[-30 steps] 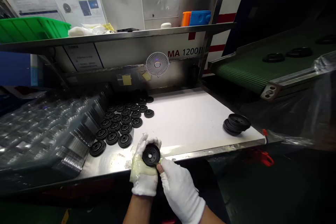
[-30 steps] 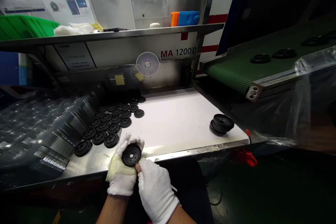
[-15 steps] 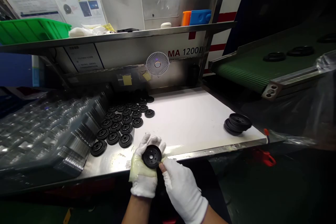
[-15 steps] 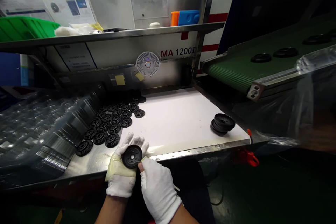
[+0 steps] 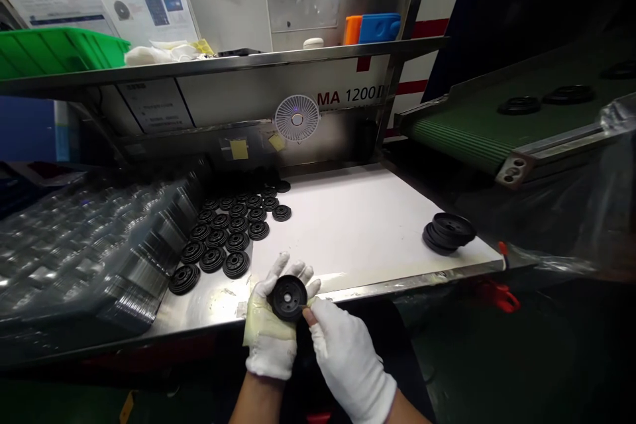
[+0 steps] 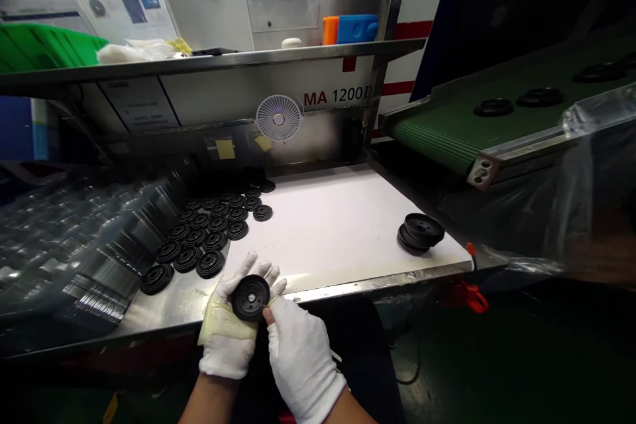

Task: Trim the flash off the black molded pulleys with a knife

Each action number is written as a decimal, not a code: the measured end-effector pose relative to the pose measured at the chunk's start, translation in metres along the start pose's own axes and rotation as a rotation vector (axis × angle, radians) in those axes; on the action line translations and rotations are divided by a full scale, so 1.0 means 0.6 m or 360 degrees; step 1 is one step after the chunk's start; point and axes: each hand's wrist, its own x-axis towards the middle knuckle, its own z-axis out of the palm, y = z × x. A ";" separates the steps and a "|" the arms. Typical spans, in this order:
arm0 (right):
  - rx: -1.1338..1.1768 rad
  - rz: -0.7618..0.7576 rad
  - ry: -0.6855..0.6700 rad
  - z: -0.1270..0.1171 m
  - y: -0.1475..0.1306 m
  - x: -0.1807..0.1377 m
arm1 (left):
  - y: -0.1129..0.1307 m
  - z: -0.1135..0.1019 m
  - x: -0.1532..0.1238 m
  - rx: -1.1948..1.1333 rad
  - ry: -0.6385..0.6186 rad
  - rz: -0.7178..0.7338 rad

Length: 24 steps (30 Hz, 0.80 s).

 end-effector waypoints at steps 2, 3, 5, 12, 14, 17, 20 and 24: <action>-0.0033 0.0031 0.0020 0.000 0.006 -0.001 | 0.001 0.001 0.000 0.0007 -0.0009 -0.0028; -0.0039 0.0042 0.0012 0.002 0.006 -0.003 | 0.000 0.002 0.001 -0.0025 0.0015 -0.0012; -0.0024 0.0048 -0.0024 0.006 0.004 -0.007 | -0.002 0.005 0.006 -0.0118 0.0108 0.0000; 0.0236 0.0050 -0.0184 0.001 -0.009 -0.004 | -0.003 0.003 0.004 -0.0002 0.0120 0.0003; 0.0439 0.0065 -0.0225 -0.007 -0.005 -0.002 | 0.002 0.003 -0.001 0.0021 0.0115 -0.0090; 0.0882 0.0241 -0.0138 -0.024 0.009 -0.002 | 0.011 0.007 -0.005 0.0018 0.0137 -0.0139; 0.1381 0.0610 0.0271 -0.050 0.034 -0.001 | 0.017 0.013 -0.007 0.0111 0.0219 -0.0148; 0.1478 0.0785 0.0600 -0.093 0.064 0.012 | 0.017 0.019 -0.012 0.0258 0.0277 -0.0175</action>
